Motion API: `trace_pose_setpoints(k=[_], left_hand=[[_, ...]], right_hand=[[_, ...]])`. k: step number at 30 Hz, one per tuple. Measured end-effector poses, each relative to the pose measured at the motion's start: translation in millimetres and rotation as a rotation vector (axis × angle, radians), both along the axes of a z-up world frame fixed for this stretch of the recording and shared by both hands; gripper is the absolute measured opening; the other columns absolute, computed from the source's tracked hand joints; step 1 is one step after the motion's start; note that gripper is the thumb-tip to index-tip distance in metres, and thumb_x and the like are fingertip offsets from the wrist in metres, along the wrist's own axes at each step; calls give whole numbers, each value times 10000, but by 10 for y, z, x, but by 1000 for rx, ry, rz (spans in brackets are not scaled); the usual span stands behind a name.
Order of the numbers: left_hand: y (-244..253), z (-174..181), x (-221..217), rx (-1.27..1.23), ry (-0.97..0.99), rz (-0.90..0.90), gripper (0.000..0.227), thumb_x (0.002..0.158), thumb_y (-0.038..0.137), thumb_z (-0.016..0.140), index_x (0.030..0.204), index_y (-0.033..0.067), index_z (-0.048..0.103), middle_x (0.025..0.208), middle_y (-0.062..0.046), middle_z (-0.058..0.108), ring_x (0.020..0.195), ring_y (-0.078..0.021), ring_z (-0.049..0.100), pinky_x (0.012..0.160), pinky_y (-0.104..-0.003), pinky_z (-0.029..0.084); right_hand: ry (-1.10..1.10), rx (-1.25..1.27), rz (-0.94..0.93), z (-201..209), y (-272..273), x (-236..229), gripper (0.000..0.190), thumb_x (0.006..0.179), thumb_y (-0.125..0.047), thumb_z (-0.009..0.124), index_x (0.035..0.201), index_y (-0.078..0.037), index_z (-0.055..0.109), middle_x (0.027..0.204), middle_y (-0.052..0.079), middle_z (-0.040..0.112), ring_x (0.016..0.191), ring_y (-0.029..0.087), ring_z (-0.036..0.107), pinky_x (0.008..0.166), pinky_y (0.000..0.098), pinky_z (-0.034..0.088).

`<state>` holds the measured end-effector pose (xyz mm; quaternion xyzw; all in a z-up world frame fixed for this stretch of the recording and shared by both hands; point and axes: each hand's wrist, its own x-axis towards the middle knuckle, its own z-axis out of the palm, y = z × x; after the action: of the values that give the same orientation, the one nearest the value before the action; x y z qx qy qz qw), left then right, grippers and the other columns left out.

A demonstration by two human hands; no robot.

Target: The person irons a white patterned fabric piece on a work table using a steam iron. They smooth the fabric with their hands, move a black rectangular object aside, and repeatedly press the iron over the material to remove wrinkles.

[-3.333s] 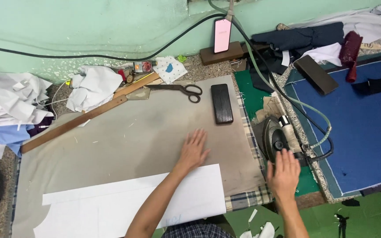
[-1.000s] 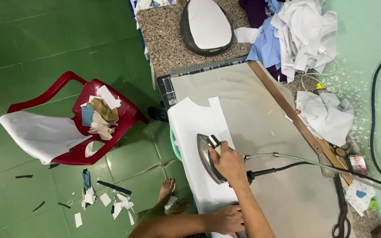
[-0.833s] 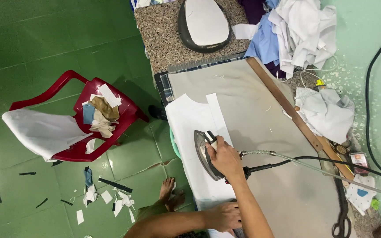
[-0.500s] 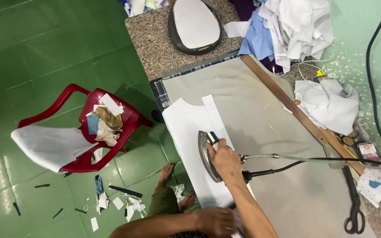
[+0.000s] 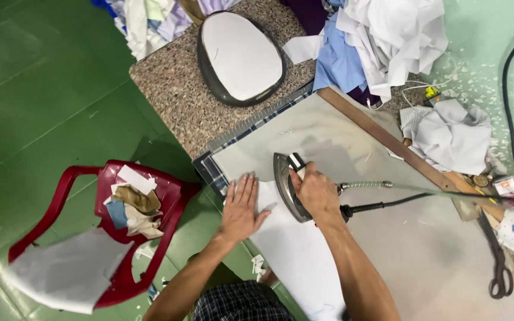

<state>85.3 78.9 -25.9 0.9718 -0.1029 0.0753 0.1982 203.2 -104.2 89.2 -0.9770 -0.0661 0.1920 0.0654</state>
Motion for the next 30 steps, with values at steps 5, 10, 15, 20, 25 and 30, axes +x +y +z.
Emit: trace_pose_setpoints(k=[5,10,15,20,25,30], left_hand=[[34,-22,43,-8,-73,30,925,927,637,577,1527,-45,404,1624,-238,369,1535,-360,299,1265,-544,146],[30,-39,55,24,-80,24,936,909,645,560,1527,-40,405,1620,-236,374,1532,-373,309,1253,-562,166],[4,-94,49,31,-166,-41,893,903,588,566,1514,-47,424,1583,-260,418,1499,-402,363,1226,-585,208],[10,-195,-24,110,31,-19,908,946,613,509,1549,-50,366,1622,-289,335,1541,-419,264,1265,-597,60],[-264,133,262,84,38,-314,876,1010,521,469,1600,-69,202,1662,-309,199,1559,-456,142,1253,-621,56],[-568,76,639,162,150,-536,865,1016,571,455,1595,-35,243,1684,-267,194,1579,-413,117,1254,-619,12]], right_hand=[[-107,-45,13,1,243,308,533,1028,-596,440,1041,-69,513,787,186,719,786,403,766,681,510,631],[-136,-6,-35,2,291,358,511,1022,-568,472,1018,-60,527,773,194,726,767,407,766,665,518,627],[-227,63,-227,-58,252,235,523,1021,-555,491,1015,-36,554,788,222,737,773,398,771,685,495,631],[31,258,-611,84,50,-238,488,1020,-546,480,1087,-63,504,948,217,747,926,428,758,803,541,610],[-1,269,-768,82,-365,-896,469,1051,-525,442,1066,-60,505,918,231,740,876,464,734,747,556,566],[6,228,-847,187,-880,-1359,465,1037,-525,451,1064,-67,524,905,235,746,899,420,765,788,513,611]])
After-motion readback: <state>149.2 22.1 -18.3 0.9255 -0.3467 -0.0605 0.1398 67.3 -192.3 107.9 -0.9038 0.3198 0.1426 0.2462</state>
